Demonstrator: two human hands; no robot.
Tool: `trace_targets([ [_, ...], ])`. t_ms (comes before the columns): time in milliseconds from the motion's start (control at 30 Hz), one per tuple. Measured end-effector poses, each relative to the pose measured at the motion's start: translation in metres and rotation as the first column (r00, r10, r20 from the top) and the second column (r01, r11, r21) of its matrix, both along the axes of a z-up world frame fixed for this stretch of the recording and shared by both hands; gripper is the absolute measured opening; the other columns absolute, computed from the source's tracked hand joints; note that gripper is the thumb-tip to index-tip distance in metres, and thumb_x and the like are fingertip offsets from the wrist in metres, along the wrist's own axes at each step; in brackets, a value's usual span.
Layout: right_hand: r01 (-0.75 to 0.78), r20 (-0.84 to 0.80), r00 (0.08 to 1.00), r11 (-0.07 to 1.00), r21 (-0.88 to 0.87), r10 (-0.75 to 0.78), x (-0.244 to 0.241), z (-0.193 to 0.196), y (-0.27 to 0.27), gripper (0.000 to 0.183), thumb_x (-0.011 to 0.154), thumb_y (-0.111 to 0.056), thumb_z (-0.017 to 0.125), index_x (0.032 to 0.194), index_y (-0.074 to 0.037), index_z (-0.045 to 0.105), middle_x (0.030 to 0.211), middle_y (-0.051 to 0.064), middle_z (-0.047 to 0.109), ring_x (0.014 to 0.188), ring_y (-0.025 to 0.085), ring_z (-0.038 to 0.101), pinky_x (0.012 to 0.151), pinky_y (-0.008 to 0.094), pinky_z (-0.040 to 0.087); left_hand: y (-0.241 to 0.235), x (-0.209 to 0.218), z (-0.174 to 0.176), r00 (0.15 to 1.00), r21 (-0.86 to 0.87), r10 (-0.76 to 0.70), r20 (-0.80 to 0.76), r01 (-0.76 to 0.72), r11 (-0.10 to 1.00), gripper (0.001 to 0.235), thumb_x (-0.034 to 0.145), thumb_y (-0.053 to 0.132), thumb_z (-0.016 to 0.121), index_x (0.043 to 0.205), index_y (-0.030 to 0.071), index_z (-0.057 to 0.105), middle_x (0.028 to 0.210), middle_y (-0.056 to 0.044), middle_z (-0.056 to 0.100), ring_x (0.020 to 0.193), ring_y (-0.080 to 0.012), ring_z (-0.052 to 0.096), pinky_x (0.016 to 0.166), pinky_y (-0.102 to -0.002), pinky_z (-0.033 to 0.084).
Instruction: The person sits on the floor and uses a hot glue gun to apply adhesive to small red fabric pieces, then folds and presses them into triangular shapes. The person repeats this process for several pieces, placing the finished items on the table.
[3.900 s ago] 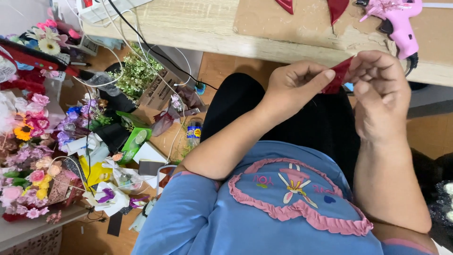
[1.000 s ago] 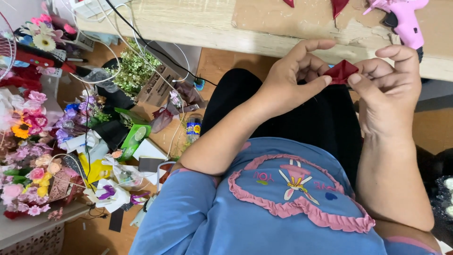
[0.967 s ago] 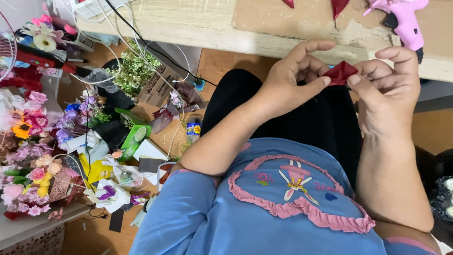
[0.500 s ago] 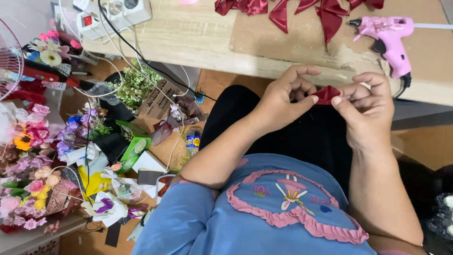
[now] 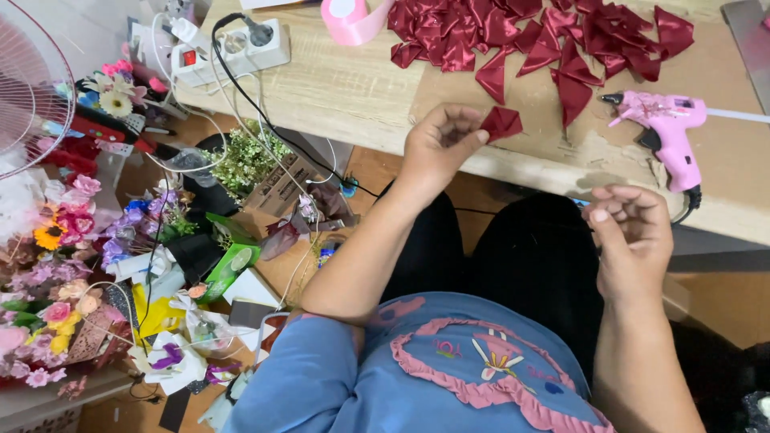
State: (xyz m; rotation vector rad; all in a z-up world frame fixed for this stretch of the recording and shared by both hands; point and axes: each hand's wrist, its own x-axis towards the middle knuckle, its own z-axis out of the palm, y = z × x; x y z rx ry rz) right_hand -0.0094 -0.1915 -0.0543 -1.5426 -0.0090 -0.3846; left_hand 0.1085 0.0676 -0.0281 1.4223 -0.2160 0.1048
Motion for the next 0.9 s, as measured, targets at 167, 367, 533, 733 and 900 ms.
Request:
trace_targets([
  [167,0.019,-0.040,0.999,1.000,0.004,-0.019,-0.014,-0.011,-0.006,0.026,0.104,-0.001,0.064,0.125,-0.008,0.051,0.116,0.013,0.067,0.098,0.015,0.064,0.097,0.026,0.056,0.024,0.059,0.029,0.991,0.176,0.130,-0.003,-0.128,0.976,0.014,0.090,0.008,0.077,0.101,0.016,0.072,0.096,0.000,0.076,0.091,-0.0126,0.072,0.091,-0.026,0.062],
  [367,0.025,-0.079,0.997,1.000,0.011,-0.024,-0.026,-0.020,-0.012,0.023,0.103,0.002,0.064,0.123,-0.006,0.055,0.110,0.013,0.067,0.101,0.016,0.065,0.096,0.027,0.057,0.028,0.142,0.050,0.969,0.282,0.243,0.036,-0.243,0.928,0.011,0.086,0.006,0.077,0.095,0.012,0.074,0.090,-0.001,0.077,0.087,-0.0137,0.073,0.087,-0.026,0.062],
  [533,0.028,-0.114,0.993,1.000,-0.007,-0.028,-0.034,-0.019,-0.018,0.021,0.104,0.001,0.064,0.123,-0.004,0.057,0.107,0.012,0.066,0.105,0.019,0.067,0.093,0.028,0.058,0.036,0.194,0.046,0.948,0.387,0.319,0.012,-0.298,0.872,0.010,0.087,0.007,0.074,0.093,0.015,0.075,0.087,0.001,0.076,0.082,-0.0115,0.071,0.080,-0.026,0.061],
  [733,0.058,-0.153,0.987,0.998,0.014,-0.055,-0.037,-0.025,-0.020,0.020,0.103,0.002,0.064,0.120,-0.006,0.057,0.104,0.011,0.066,0.102,0.017,0.067,0.092,0.025,0.058,0.053,0.224,0.031,0.952,0.509,0.287,0.110,-0.302,0.806,0.038,0.097,0.010,0.051,0.130,0.016,0.068,0.126,-0.005,0.079,0.119,-0.0241,0.074,0.096,-0.035,0.062],
  [900,0.037,-0.133,0.990,0.999,0.006,-0.036,-0.036,-0.032,-0.021,0.021,0.104,0.003,0.063,0.122,-0.006,0.056,0.104,0.012,0.066,0.100,0.017,0.067,0.091,0.026,0.058,0.055,0.204,0.036,0.909,0.499,0.381,0.168,-0.412,0.762,0.026,0.097,0.024,0.048,0.101,0.010,0.068,0.076,-0.001,0.066,0.068,-0.0154,0.059,0.062,-0.033,0.046],
])
